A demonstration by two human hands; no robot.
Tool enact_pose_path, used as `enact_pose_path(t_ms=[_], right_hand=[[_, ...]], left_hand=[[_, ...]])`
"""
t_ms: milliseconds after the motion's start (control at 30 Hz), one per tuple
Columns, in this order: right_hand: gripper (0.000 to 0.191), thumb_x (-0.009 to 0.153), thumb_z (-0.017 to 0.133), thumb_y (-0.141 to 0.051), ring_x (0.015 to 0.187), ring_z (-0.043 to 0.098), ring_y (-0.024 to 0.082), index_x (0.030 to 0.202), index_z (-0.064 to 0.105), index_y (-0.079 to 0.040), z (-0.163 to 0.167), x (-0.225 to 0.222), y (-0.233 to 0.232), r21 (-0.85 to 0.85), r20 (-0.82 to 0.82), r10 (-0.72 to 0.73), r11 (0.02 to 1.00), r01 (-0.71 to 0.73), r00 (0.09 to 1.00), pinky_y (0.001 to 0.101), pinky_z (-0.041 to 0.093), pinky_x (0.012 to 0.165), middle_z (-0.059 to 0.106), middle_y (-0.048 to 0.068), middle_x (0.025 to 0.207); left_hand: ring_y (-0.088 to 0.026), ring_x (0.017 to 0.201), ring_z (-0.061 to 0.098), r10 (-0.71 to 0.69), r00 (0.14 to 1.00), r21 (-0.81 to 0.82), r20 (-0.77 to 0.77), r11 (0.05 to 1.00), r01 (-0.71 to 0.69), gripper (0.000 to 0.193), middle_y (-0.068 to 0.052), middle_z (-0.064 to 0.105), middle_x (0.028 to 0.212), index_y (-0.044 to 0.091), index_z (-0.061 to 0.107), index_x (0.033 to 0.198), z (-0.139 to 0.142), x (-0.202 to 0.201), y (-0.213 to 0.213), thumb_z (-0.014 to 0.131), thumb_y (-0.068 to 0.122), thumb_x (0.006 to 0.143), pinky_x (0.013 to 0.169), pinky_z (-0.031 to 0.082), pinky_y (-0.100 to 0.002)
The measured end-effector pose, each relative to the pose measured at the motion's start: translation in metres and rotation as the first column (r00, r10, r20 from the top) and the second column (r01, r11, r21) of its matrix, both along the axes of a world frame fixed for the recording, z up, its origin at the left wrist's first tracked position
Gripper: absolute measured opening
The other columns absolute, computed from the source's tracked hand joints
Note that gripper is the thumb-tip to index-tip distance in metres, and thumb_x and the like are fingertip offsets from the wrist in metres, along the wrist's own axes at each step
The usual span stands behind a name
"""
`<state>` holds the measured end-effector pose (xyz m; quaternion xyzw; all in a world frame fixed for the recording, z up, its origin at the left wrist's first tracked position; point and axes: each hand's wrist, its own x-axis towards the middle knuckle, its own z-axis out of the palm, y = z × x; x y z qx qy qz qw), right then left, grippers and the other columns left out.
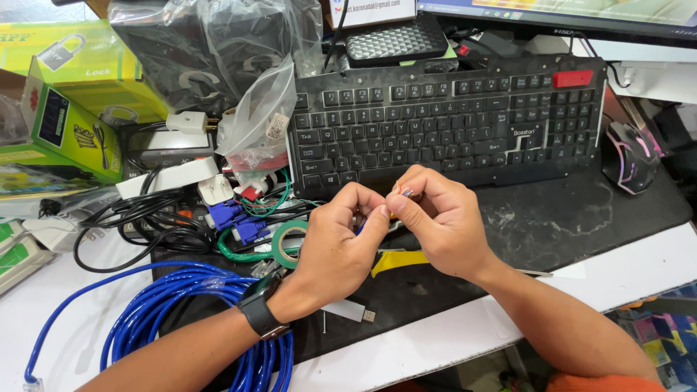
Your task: The person strips the jacket from the end of a blue ethernet cable, untwists and straightens the colored wire pairs, trims them, inserts the arranged wires into an RJ45 plug, and uses a crimping tool to press the connector onto the cable.
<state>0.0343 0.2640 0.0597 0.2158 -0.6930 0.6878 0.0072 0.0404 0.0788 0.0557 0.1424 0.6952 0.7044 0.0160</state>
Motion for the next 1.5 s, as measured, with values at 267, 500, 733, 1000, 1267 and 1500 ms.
enact_pose_path(t_ms=[267,500,733,1000,1267,1500], right_hand=[[0.026,0.092,0.055,0.011,0.099,0.056,0.009,0.116,0.062,0.003,0.008,-0.005,0.009,0.026,0.11,0.136,0.99,-0.14,0.985,0.025,0.05,0.085,0.055,0.005,0.113],[0.026,0.091,0.052,0.011,0.09,0.057,0.01,0.112,0.065,0.004,0.003,-0.01,0.01,0.001,0.189,0.113,0.993,-0.116,0.976,0.0252,0.051,0.078,0.058,0.006,0.11],[0.017,0.095,0.056,0.005,0.086,0.056,0.01,0.109,0.066,0.003,0.005,-0.011,0.011,0.042,0.165,0.114,0.992,-0.122,0.98,0.0245,0.05,0.076,0.06,0.005,0.108],[0.013,0.096,0.058,0.003,0.083,0.058,0.01,0.105,0.068,0.003,0.005,-0.011,0.009,0.08,0.172,0.071,0.993,-0.085,0.983,0.0249,0.05,0.073,0.063,0.006,0.105],[0.009,0.097,0.06,0.001,0.084,0.057,0.009,0.104,0.066,0.003,0.003,-0.01,0.009,0.082,0.12,0.043,0.995,-0.053,0.992,0.0241,0.05,0.073,0.062,0.005,0.102],[0.008,0.101,0.061,0.0,0.081,0.058,0.009,0.102,0.067,0.004,0.004,-0.01,0.005,0.112,0.096,0.009,0.994,-0.02,0.995,0.0239,0.05,0.071,0.063,0.005,0.097]], left_hand=[[-0.002,0.068,0.052,0.036,0.999,0.014,0.027,0.999,-0.036,0.019,0.002,0.066,0.078,0.0,0.065,0.096,-0.005,-0.004,-0.002,0.064,0.019,0.1,0.057,0.045,-0.023],[-0.002,0.069,0.054,0.021,0.999,0.012,0.048,1.0,-0.022,0.018,0.001,0.067,0.079,0.0,0.065,0.097,-0.005,-0.004,-0.004,0.064,0.018,0.099,0.057,0.047,-0.022],[-0.003,0.067,0.056,0.016,0.999,0.005,0.038,1.0,-0.016,0.017,0.0,0.068,0.076,0.0,0.065,0.096,-0.005,-0.004,-0.004,0.065,0.017,0.099,0.057,0.048,-0.023],[-0.003,0.067,0.055,0.002,0.999,0.007,0.039,1.0,-0.003,0.017,0.0,0.067,0.075,0.0,0.065,0.096,-0.005,-0.002,-0.004,0.065,0.016,0.099,0.057,0.048,-0.023],[-0.002,0.066,0.055,0.027,0.999,0.013,0.028,1.0,-0.028,0.016,0.0,0.066,0.075,0.0,0.065,0.096,-0.005,-0.003,-0.004,0.065,0.016,0.098,0.056,0.047,-0.023],[-0.002,0.065,0.055,0.031,0.999,0.001,0.039,1.0,-0.031,0.017,0.001,0.066,0.074,0.0,0.064,0.096,-0.005,-0.003,-0.006,0.065,0.017,0.098,0.055,0.047,-0.023]])
